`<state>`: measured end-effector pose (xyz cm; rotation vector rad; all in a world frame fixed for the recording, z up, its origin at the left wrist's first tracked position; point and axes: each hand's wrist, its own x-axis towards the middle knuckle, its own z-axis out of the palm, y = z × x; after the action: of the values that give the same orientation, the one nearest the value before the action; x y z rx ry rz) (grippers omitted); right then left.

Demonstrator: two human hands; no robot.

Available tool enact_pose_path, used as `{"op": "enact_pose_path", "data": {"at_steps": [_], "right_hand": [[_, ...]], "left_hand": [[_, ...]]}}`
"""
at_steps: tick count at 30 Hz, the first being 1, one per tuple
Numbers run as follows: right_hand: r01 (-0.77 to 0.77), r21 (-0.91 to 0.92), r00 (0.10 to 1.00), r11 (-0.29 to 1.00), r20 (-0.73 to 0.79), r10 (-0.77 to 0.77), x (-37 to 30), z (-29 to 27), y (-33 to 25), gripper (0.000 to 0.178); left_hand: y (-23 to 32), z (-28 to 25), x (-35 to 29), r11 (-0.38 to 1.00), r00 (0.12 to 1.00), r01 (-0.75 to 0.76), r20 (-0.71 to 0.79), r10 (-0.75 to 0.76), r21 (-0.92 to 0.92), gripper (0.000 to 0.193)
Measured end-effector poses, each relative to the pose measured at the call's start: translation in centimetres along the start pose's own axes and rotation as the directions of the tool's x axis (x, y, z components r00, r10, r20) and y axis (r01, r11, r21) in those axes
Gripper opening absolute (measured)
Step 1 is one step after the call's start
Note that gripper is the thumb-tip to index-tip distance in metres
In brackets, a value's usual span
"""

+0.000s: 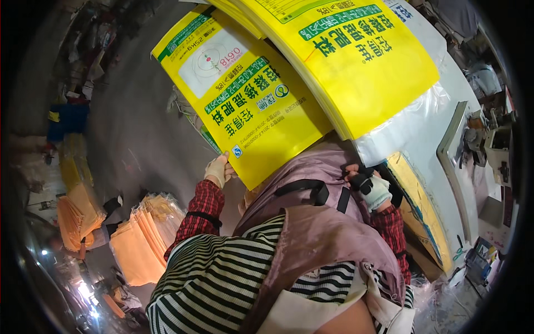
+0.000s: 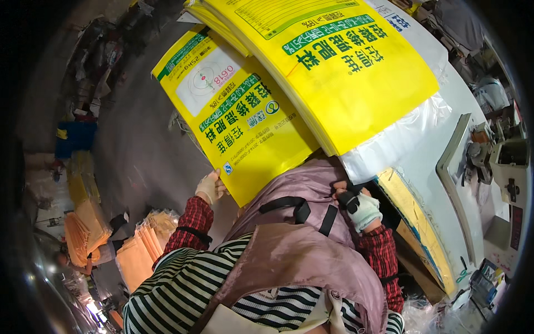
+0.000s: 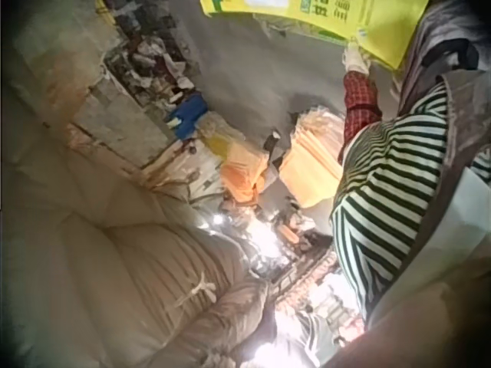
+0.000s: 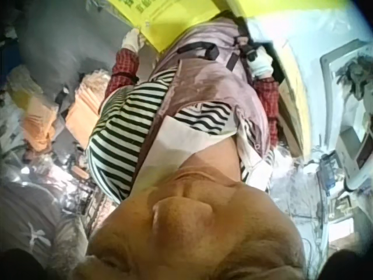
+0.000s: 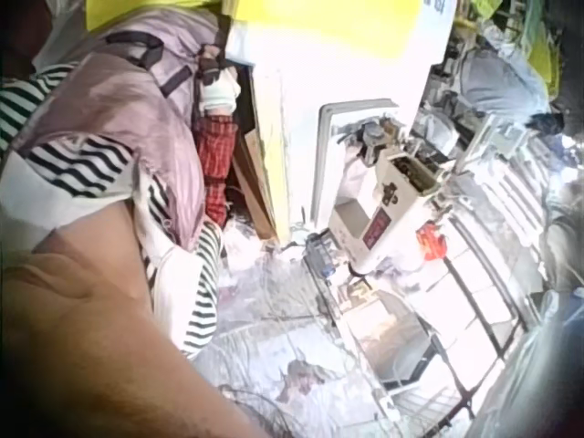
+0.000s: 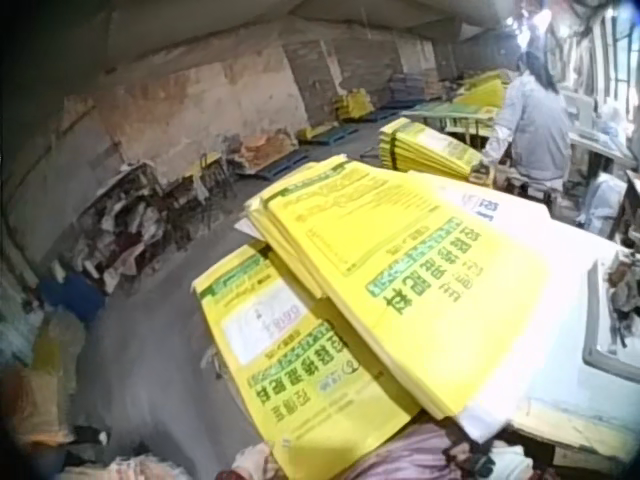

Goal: Sewing and stacking large yellow industrial fertilizer bags using a sewing machine.

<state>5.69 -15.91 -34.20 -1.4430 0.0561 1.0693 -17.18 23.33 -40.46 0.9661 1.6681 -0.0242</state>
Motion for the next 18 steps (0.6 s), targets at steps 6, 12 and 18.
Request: {"op": "enact_pose_path", "data": {"at_steps": [6, 12, 18], "right_hand": [[0.04, 0.04, 0.99, 0.998, 0.132, -0.045, 2.5, 4.5, -0.6, 0.025], [-0.114, -0.704, 0.98, 0.701, -0.194, -0.035, 8.1, 7.5, -0.2, 0.049], [-0.096, -0.923, 0.987, 0.373, -0.039, 0.158, 10.5, 11.6, -4.9, 0.062]], "left_hand": [[-0.8, -2.0, 2.4, 0.112, 0.432, -0.859, 0.592, 0.68, 0.499, 0.027], [3.6, -9.2, -3.9, 0.889, 0.849, -0.344, 0.304, 0.431, -0.302, 0.035], [3.4, -10.1, -3.9, 0.85, 0.877, -0.221, 0.284, 0.387, -0.478, 0.036]]}}
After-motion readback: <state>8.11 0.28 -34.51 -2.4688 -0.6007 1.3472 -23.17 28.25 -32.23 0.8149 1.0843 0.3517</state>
